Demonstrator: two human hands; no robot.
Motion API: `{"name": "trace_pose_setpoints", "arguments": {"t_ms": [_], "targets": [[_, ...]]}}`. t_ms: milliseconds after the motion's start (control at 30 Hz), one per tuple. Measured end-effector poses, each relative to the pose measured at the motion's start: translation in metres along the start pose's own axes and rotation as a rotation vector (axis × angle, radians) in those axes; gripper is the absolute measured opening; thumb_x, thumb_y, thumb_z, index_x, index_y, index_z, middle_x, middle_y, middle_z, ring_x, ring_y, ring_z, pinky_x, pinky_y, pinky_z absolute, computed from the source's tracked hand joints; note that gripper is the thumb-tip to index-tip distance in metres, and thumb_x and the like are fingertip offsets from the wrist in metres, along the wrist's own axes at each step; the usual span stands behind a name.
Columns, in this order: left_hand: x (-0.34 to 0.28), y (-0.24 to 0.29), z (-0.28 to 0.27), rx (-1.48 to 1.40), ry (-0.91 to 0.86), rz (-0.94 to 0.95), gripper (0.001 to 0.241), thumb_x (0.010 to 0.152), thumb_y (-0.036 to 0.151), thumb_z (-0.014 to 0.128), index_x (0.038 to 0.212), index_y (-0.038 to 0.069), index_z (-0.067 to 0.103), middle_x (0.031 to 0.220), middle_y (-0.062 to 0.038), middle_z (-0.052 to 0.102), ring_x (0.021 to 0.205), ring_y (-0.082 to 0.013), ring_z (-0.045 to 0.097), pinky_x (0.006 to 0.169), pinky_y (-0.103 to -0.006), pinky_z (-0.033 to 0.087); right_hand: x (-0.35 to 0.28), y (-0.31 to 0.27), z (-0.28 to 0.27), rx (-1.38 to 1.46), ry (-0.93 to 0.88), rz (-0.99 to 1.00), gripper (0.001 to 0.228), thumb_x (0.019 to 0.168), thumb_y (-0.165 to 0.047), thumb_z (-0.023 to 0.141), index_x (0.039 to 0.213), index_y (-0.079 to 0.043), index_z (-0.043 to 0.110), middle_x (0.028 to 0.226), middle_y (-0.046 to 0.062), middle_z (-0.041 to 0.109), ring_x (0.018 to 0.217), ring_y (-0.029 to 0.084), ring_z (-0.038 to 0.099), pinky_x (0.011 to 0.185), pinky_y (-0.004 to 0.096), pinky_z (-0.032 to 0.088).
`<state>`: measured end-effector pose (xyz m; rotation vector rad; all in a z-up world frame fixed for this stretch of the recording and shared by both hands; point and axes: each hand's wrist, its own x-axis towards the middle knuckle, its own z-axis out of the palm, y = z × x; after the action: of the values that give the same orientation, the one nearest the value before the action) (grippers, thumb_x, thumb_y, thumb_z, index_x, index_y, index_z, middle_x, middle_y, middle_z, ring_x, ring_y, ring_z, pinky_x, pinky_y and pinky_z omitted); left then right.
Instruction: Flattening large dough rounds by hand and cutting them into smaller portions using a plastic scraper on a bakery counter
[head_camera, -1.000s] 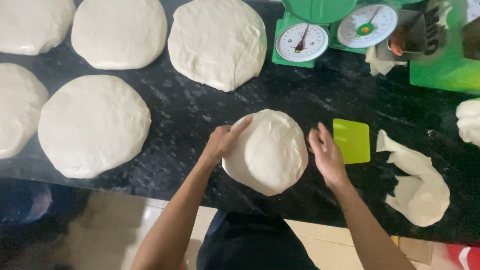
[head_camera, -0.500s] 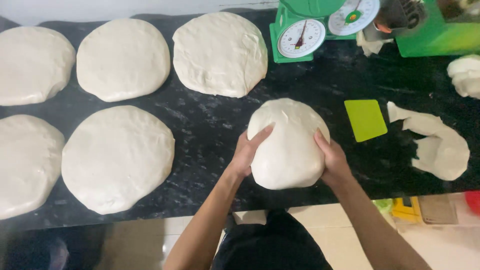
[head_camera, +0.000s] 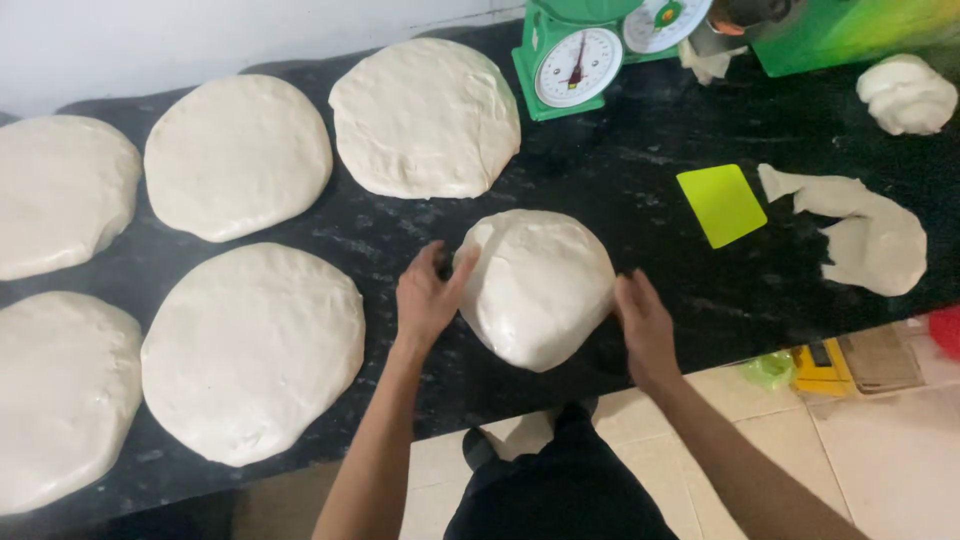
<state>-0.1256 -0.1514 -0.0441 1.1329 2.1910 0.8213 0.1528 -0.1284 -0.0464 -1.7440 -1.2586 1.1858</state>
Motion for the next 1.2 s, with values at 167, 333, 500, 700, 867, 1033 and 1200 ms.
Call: {"name": "trace_pose_setpoints", "arguments": {"t_ms": [167,333,500,700,867,1033,1200], "targets": [[0.061,0.051,0.017,0.054,-0.484,0.09,0.102,0.074,0.089,0.057,0.142,0.013,0.061,0.133,-0.02,0.068,0.128,-0.0411,0.061,0.111,-0.051,0.048,-0.07,-0.069,0.025,0.551,-0.054,0.19,0.097,0.098,-0.04,0.063,0.162,0.002,0.003,0.167,0.029,0.013,0.153,0.046,0.02,0.123,0.059,0.024],[0.005,0.103,-0.02,-0.11,-0.662,-0.148,0.099,0.063,0.078,0.071,0.131,0.005,0.07,0.132,-0.024,0.067,0.132,-0.0391,0.059,0.111,-0.0491,0.046,-0.021,-0.017,0.053,0.57,0.029,0.346,0.089,0.093,-0.056,0.068,0.154,0.0,0.039,0.142,0.023,0.054,0.127,0.031,0.059,0.101,0.047,0.051],[-0.043,0.095,-0.046,-0.483,-0.455,-0.31,0.083,0.07,0.062,0.08,0.125,0.0,0.075,0.12,-0.024,0.073,0.118,-0.0376,0.069,0.097,-0.0462,0.054,0.03,-0.048,0.039,0.277,-0.063,0.237,0.079,0.092,-0.064,0.068,0.125,0.008,0.067,0.105,0.026,0.07,0.092,0.031,0.071,0.07,0.044,0.058],[-0.07,0.028,-0.044,-0.361,-0.233,-0.386,0.105,0.084,0.081,0.056,0.145,-0.005,0.051,0.138,-0.034,0.059,0.134,-0.0464,0.054,0.112,-0.0538,0.045,0.088,-0.009,0.077,0.064,-0.408,-0.008,0.06,0.092,-0.069,0.067,0.114,-0.015,0.08,0.1,0.008,0.076,0.096,0.022,0.073,0.087,0.039,0.058],[-0.031,0.012,-0.05,-0.048,-0.02,-0.103,0.092,0.099,0.073,0.039,0.135,-0.008,0.062,0.12,-0.032,0.068,0.123,-0.0471,0.06,0.11,-0.052,0.042,0.028,-0.039,0.036,0.098,-0.193,0.007,0.08,0.105,-0.049,0.054,0.158,0.005,0.029,0.161,0.032,0.031,0.146,0.046,0.035,0.116,0.058,0.037],[0.049,0.0,-0.004,-0.051,-0.316,0.003,0.093,0.084,0.083,0.052,0.141,0.012,0.062,0.134,-0.018,0.067,0.128,-0.0409,0.06,0.11,-0.0502,0.046,-0.045,-0.012,0.029,0.222,-0.135,0.1,0.083,0.1,-0.042,0.058,0.161,0.002,0.023,0.156,0.033,0.037,0.144,0.047,0.038,0.114,0.06,0.037],[0.011,0.069,-0.035,-0.1,-0.58,-0.204,0.096,0.068,0.086,0.061,0.13,0.014,0.072,0.132,-0.017,0.069,0.133,-0.0357,0.059,0.113,-0.0459,0.045,-0.069,-0.048,0.073,0.376,-0.113,0.138,0.084,0.099,-0.044,0.063,0.16,0.0,0.027,0.158,0.029,0.035,0.147,0.041,0.035,0.116,0.06,0.033]]}}
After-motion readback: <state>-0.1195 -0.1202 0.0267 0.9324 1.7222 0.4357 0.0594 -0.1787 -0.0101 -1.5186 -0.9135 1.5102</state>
